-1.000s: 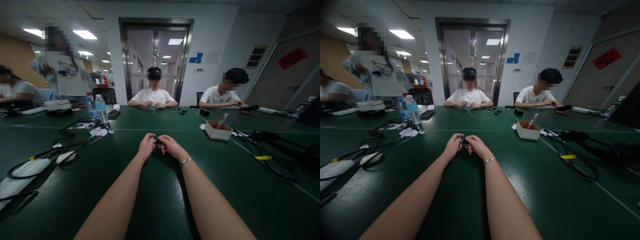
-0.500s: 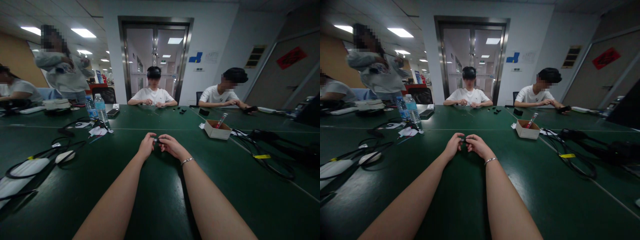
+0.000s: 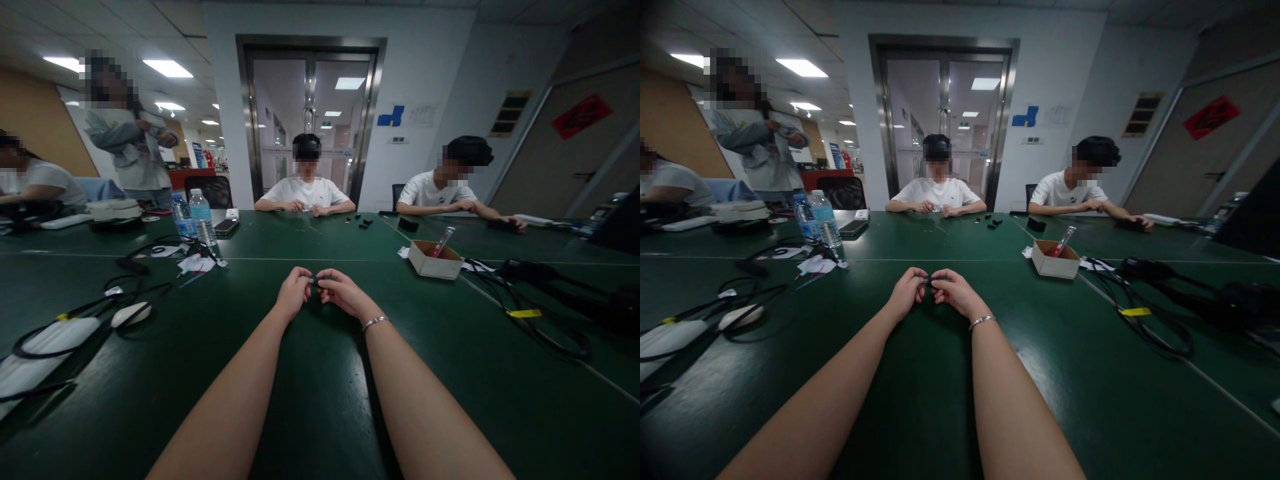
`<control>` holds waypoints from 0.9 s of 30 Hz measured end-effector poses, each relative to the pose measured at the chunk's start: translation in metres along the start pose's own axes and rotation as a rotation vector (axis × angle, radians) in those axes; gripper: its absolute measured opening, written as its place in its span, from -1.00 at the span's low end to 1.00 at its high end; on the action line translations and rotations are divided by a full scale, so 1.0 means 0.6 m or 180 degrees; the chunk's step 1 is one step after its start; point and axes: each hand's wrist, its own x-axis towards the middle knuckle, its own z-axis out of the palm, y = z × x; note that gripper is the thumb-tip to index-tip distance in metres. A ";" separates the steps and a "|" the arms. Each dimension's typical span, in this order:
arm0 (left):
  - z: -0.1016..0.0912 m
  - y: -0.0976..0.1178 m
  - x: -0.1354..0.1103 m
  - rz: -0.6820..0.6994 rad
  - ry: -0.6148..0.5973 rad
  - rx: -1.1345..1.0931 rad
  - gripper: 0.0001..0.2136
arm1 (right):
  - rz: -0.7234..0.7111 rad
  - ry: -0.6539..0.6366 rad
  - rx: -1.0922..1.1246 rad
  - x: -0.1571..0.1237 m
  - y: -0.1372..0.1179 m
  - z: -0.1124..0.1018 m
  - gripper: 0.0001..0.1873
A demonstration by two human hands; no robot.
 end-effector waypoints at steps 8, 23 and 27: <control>-0.002 -0.012 0.009 0.0169 0.0010 0.0007 -0.76 | -0.0068 0.0003 -0.0049 0.004 0.007 -0.004 -0.62; -0.002 0.005 -0.017 0.0574 0.0403 0.1551 -0.80 | -0.0824 0.1056 -0.2848 0.011 0.037 0.038 -0.89; 0.000 0.016 -0.031 0.0527 0.0107 0.1439 -0.86 | -0.0777 0.0802 -0.3396 -0.019 0.009 0.036 -0.93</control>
